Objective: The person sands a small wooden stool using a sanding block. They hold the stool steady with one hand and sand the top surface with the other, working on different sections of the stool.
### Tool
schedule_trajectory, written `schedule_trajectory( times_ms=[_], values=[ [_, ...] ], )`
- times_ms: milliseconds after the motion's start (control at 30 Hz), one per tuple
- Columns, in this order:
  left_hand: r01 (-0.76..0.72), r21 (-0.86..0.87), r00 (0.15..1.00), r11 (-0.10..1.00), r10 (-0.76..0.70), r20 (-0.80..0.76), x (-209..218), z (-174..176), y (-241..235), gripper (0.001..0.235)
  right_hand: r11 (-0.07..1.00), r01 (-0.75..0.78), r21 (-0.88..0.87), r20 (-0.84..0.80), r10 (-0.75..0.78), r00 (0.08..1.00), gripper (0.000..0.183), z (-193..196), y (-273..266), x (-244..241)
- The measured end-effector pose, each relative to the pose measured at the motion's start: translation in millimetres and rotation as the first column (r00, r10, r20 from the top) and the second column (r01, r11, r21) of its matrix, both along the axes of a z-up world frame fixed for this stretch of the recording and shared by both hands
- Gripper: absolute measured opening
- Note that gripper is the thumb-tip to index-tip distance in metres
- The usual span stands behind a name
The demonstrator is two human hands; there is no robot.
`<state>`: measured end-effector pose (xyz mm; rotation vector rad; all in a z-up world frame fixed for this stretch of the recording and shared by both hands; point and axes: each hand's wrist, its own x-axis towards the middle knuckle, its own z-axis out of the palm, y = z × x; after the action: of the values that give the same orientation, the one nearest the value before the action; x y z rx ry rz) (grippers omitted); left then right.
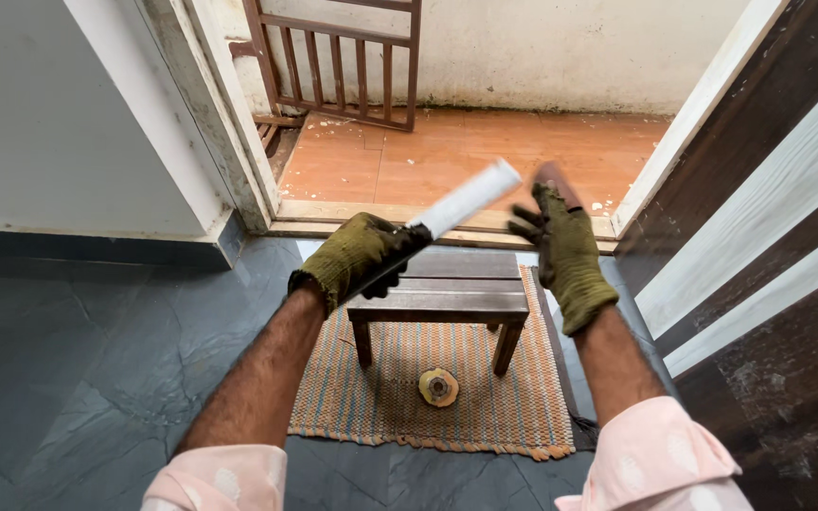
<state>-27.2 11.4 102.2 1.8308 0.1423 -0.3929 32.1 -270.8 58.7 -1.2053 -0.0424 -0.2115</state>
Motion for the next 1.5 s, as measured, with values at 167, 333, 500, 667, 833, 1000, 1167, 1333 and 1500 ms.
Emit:
schedule_trajectory(
  times_ms=[167,333,500,667,833,1000,1167,1333,1500],
  values=[
    [0.147,0.48,0.985,0.865,-0.172,0.008,-11,12,-7,0.062,0.992,-0.074,0.103,-0.286,0.1,0.953,0.045,-28,-2,-16],
    [0.183,0.9,0.78,0.395,-0.616,0.112,8,-26,-26,0.063,0.995,0.087,0.044,-0.361,-0.066,0.93,0.049,-67,-5,-32],
    [0.06,0.917,0.795,0.393,-0.574,0.194,24,-52,-23,0.066,0.993,0.059,-0.099,-0.302,-0.087,0.949,0.042,-81,-11,-48],
    [0.066,0.888,0.866,0.455,-0.468,0.176,18,-59,-10,0.053,0.643,0.257,-0.721,0.089,-0.282,0.955,0.049,-81,-12,-79],
    [0.078,0.914,0.843,0.399,-0.515,0.153,24,-68,-8,0.056,-0.103,0.171,-0.98,0.188,-0.186,0.964,0.05,-76,-4,-79],
    [0.083,0.913,0.841,0.398,-0.52,0.15,27,-80,0,0.055,-0.294,0.117,-0.949,0.135,-0.039,0.99,0.054,-63,13,-66],
    [0.042,0.876,0.863,0.481,-0.459,0.211,15,-85,2,0.046,-0.466,-0.084,-0.881,-0.031,-0.119,0.992,0.036,-55,28,-67],
    [0.098,0.862,0.932,0.498,-0.351,0.096,3,-69,-14,0.058,-0.35,-0.025,-0.936,0.022,-0.131,0.991,0.05,-60,40,-76],
    [-0.01,0.873,0.93,0.488,-0.316,0.187,3,-76,-54,0.083,-0.469,-0.025,-0.883,0.039,-0.126,0.991,0.063,-64,41,-76]
  ],
)
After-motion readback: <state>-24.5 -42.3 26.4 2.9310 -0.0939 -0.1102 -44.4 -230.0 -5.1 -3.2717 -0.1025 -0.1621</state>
